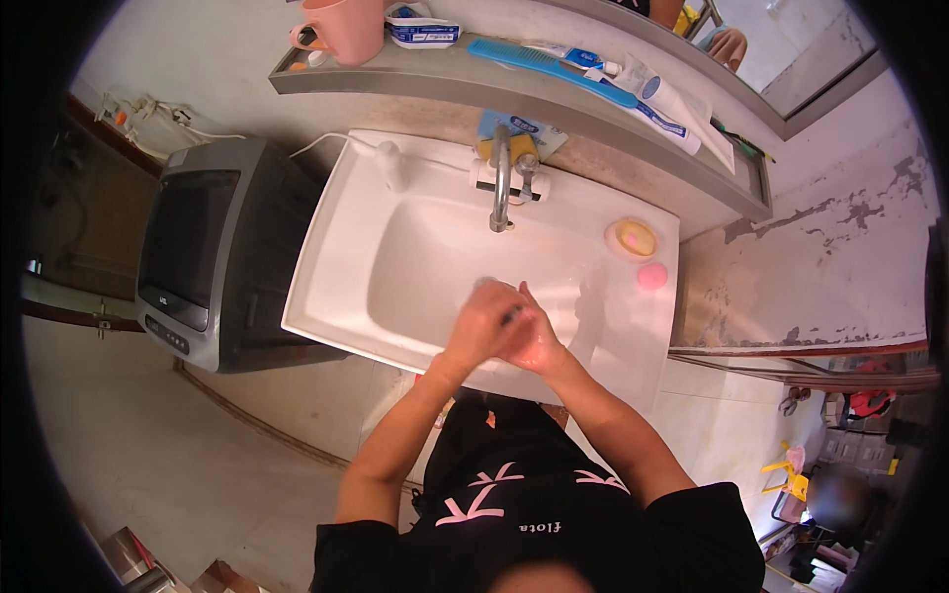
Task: The person rinses a cloth in a sink and then uses it by hand to wipe down the glass and frame of a door.
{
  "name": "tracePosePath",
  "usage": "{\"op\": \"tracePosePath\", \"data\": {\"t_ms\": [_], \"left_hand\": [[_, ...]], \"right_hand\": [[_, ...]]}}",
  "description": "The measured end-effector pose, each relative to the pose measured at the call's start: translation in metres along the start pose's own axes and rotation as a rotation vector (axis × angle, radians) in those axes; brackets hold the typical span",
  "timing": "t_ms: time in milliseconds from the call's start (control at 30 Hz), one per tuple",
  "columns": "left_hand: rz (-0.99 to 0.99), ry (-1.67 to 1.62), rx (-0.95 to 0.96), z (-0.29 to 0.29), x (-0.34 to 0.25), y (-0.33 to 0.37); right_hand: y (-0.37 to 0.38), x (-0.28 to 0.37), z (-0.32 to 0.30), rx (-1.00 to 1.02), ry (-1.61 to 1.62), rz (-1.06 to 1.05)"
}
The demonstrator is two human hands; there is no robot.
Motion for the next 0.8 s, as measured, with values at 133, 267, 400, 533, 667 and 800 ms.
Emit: {"op": "tracePosePath", "data": {"t_ms": [133, 267, 400, 533, 667, 800], "left_hand": [[0.332, 0.228, 0.085, 0.01, -0.035, 0.005], [0.086, -0.063, -0.239, 0.01, -0.016, 0.008], [-0.229, -0.546, -0.548, 0.005, -0.018, 0.018], [-0.281, -0.681, -0.624, 0.002, -0.02, 0.028], [-0.409, -0.933, -0.736, -0.01, 0.005, 0.033], [-0.212, -0.404, -0.603, -0.023, -0.022, 0.031]], "right_hand": [[0.012, 0.006, -0.006, 0.142, -0.314, -0.759], [0.025, 0.013, -0.007, -0.326, -0.316, -0.611], [0.006, 0.051, 0.043, -0.477, -0.538, -0.605], [0.019, 0.064, 0.026, -0.494, -0.667, -0.668], [0.013, 0.067, 0.037, -0.491, -0.84, -0.452], [-0.003, 0.042, 0.019, -0.282, -0.653, -0.059]]}}
Point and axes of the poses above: each hand's wrist, its own y-axis towards the middle knuckle, its own z-axis out of the palm, x = y × z, the point moved 5 cm from there along y, towards the middle knuckle, and after that the axes turned 15 degrees about -y, right-handed, at the moved point
